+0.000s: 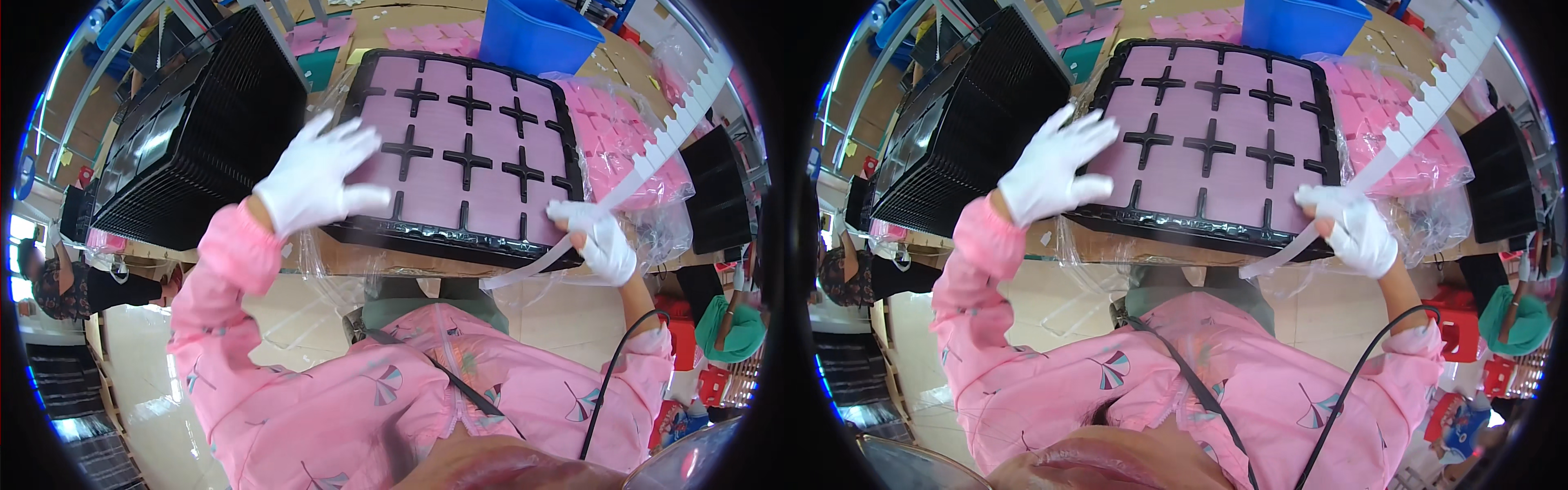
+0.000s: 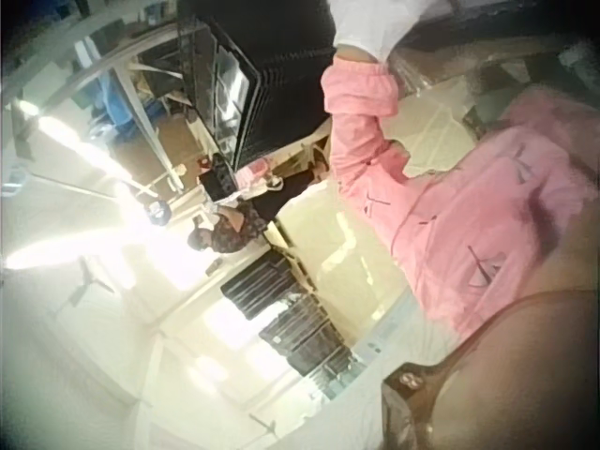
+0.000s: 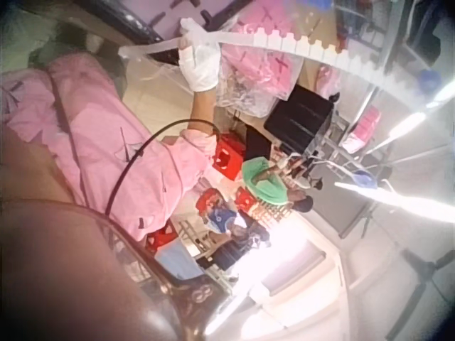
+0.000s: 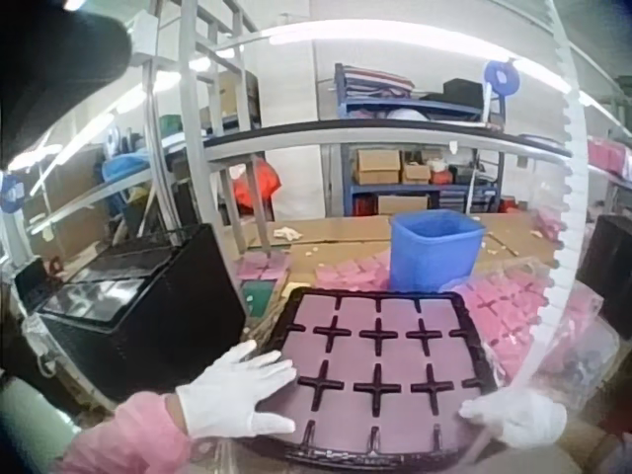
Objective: Packing plastic trays with foam inserts and applying adhesive strips on an assembly line.
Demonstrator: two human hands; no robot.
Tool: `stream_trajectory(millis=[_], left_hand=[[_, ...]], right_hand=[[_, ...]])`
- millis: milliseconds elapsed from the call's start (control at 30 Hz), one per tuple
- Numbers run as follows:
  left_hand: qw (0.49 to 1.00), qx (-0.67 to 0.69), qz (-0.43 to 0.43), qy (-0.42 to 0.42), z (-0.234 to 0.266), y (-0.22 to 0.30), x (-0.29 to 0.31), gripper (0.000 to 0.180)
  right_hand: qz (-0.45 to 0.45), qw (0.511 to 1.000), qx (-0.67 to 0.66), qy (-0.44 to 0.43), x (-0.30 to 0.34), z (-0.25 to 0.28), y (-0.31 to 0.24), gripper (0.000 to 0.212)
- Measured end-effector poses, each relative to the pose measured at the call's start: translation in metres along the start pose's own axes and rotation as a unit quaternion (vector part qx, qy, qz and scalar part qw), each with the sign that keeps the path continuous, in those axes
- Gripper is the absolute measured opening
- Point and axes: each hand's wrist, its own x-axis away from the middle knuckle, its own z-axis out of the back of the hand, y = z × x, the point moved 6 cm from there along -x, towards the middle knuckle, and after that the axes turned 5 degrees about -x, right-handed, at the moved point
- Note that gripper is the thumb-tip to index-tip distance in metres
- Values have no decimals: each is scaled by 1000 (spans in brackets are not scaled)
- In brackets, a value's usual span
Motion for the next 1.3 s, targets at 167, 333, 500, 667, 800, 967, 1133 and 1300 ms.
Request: stream_trajectory(millis=[167,333,500,667,800,967,1133,1300], left_hand=[[998,15,66,7,-55,-48,-92,74],[989,-4,123,-88,-68,-60,-128,86],[984,1,141,-112,-80,-75,-158,94],[984,-32,119,-126,-85,-89,-162,95],[985,-140,-35,-97,-76,-62,-142,53],[991,-71,-35,-111,-85,-89,-158,70],[973,-62,119,-187,-64,-69,-156,59],[987,-115,-94,-58,-64,-56,-88,42]], right_hand=[[-85,953,-269,106,-25,19,55,62],[2,718,-627,302,-11,41,105,48],[53,934,225,272,-82,44,82,29],[-156,916,350,117,-154,31,132,43],[-130,875,462,-56,-153,25,119,45],[-117,910,394,56,-155,30,137,56],[-145,913,376,67,-156,34,140,55],[-69,950,278,124,-97,37,116,46]])
